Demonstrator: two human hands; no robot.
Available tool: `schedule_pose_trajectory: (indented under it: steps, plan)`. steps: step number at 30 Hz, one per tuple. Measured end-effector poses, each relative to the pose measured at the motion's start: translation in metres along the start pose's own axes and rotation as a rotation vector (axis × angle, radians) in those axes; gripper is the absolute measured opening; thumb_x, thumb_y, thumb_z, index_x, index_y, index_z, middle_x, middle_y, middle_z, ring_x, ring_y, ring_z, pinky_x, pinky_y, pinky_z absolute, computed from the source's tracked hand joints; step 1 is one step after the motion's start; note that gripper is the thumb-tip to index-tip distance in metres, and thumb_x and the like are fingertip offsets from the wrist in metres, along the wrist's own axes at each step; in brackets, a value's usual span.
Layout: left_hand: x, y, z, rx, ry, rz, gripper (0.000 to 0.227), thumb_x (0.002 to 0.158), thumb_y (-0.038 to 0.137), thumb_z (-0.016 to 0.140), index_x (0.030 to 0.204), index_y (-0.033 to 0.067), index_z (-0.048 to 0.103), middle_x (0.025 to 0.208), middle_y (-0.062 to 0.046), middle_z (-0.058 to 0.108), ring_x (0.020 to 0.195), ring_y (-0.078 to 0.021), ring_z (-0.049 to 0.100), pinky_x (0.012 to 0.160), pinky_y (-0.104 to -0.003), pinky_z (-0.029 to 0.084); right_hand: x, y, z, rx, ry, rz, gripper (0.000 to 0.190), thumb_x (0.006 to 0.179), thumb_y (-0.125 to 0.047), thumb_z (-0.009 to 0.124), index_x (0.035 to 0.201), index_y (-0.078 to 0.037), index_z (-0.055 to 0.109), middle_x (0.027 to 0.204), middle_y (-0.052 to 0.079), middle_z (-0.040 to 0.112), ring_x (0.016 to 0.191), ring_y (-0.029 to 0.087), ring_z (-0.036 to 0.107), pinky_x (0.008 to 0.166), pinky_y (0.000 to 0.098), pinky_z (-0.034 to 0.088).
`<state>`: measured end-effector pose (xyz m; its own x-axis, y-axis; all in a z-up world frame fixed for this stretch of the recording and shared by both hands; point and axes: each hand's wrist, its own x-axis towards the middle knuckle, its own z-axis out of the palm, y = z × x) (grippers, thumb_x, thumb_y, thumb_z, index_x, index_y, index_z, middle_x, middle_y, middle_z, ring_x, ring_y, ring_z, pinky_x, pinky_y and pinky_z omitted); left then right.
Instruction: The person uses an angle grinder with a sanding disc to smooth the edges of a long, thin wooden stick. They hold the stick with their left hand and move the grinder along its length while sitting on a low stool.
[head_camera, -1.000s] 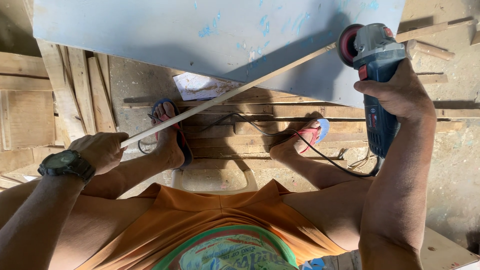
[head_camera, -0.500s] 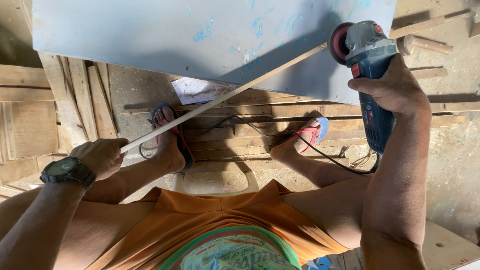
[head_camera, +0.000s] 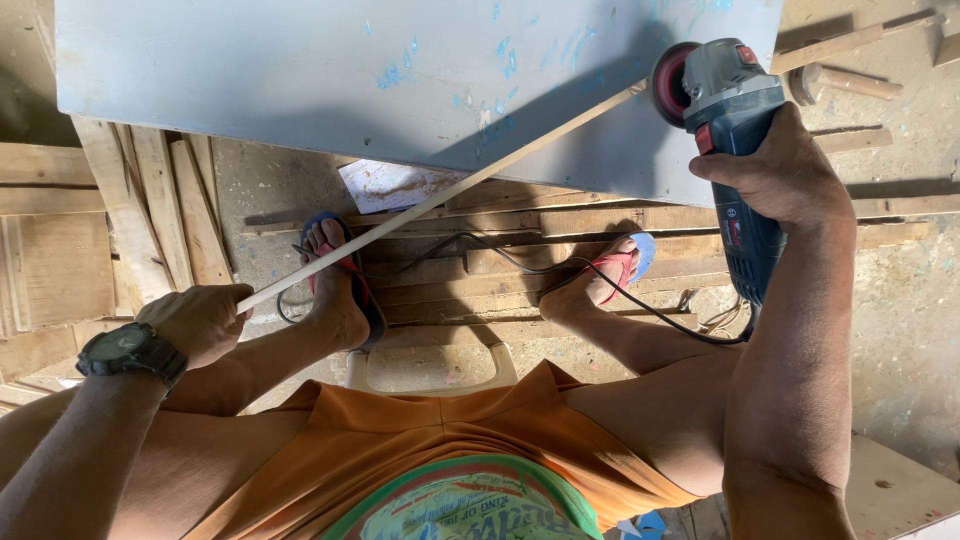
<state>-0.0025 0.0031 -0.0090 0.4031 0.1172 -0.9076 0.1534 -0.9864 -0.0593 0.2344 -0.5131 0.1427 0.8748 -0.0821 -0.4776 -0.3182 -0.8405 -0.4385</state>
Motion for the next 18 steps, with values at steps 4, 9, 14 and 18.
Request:
schedule_pose_trajectory:
  steps: [4,9,14,18]
  plan:
    - [-0.001,0.002,-0.001,-0.011,-0.018,-0.03,0.028,0.109,0.036,0.039,0.117,0.033,0.066,0.113,0.001,0.078,0.104,-0.0258,0.073,0.087,-0.043,0.057,0.004,0.006,0.0,-0.168,0.021,0.132,0.075,0.073,-0.035,0.078,0.134,-0.005,0.045,0.116,0.013,0.058,0.102,0.031,0.056,0.076,0.0505,0.045]
    - [-0.001,0.002,-0.001,-0.006,-0.013,-0.04,0.028,0.108,0.036,0.039,0.116,0.0342,0.066,0.114,0.002,0.078,0.105,-0.0249,0.073,0.086,-0.044,0.057,0.003,0.003,-0.004,-0.14,0.021,0.125,0.083,0.073,-0.032,0.078,0.143,-0.006,0.043,0.127,0.014,0.059,0.111,0.032,0.057,0.086,0.048,0.046]
    - [-0.004,0.004,-0.004,-0.007,-0.018,-0.043,0.027,0.108,0.036,0.039,0.114,0.032,0.065,0.113,0.001,0.078,0.104,-0.0261,0.073,0.086,-0.044,0.057,0.005,0.007,-0.001,-0.154,0.026,0.116,0.078,0.073,-0.035,0.078,0.136,-0.004,0.044,0.119,0.013,0.057,0.104,0.029,0.055,0.077,0.0482,0.044]
    - [-0.008,0.005,-0.005,-0.013,-0.003,-0.048,0.029,0.107,0.038,0.04,0.12,0.0361,0.066,0.121,0.003,0.076,0.112,-0.0268,0.072,0.091,-0.045,0.058,0.0,0.0,-0.001,-0.127,0.018,0.12,0.072,0.074,-0.032,0.078,0.133,-0.006,0.045,0.113,0.01,0.059,0.099,0.026,0.055,0.076,0.045,0.043]
